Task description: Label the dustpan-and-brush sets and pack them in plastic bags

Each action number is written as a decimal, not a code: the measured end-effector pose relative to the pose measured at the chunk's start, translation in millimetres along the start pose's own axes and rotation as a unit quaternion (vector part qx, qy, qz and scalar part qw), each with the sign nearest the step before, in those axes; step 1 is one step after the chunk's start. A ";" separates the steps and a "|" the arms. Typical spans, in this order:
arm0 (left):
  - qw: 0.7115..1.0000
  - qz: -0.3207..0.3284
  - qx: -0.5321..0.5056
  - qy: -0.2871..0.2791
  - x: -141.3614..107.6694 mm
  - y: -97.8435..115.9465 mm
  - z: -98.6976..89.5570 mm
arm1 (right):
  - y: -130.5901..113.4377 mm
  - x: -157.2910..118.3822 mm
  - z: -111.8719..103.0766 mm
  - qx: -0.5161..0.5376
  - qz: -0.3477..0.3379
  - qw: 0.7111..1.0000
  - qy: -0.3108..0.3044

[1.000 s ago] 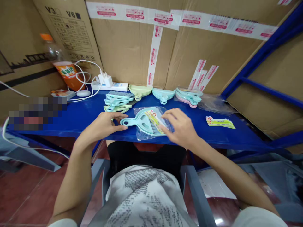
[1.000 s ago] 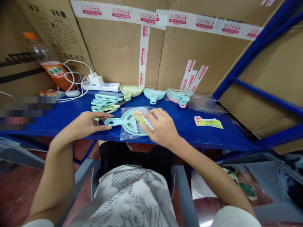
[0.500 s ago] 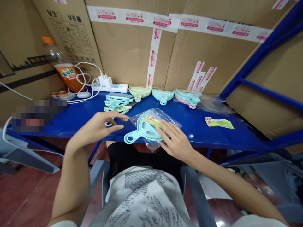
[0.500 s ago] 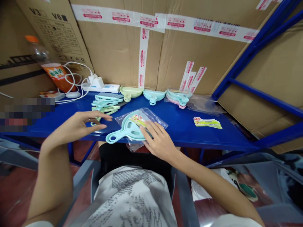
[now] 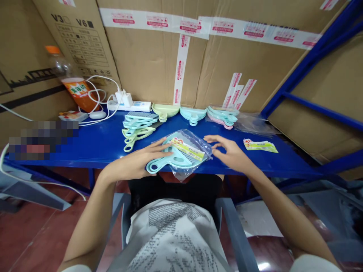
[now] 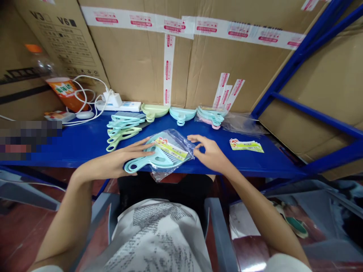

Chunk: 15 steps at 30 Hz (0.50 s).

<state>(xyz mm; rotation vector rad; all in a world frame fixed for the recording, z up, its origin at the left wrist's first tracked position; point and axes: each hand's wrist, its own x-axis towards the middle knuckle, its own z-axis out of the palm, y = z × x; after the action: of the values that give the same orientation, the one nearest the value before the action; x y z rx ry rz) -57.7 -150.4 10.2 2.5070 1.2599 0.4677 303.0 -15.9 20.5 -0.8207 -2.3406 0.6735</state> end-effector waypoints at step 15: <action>0.999 -0.024 -0.010 -0.029 0.9 3.1 0.1 | 26.6 97.3 19.5 0.276 0.125 0.946 -0.115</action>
<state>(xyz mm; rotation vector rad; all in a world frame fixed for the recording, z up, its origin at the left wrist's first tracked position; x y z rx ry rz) -54.9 -151.4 11.4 2.4505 1.2829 0.3915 237.3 63.0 23.2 -0.8078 -2.0788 1.5213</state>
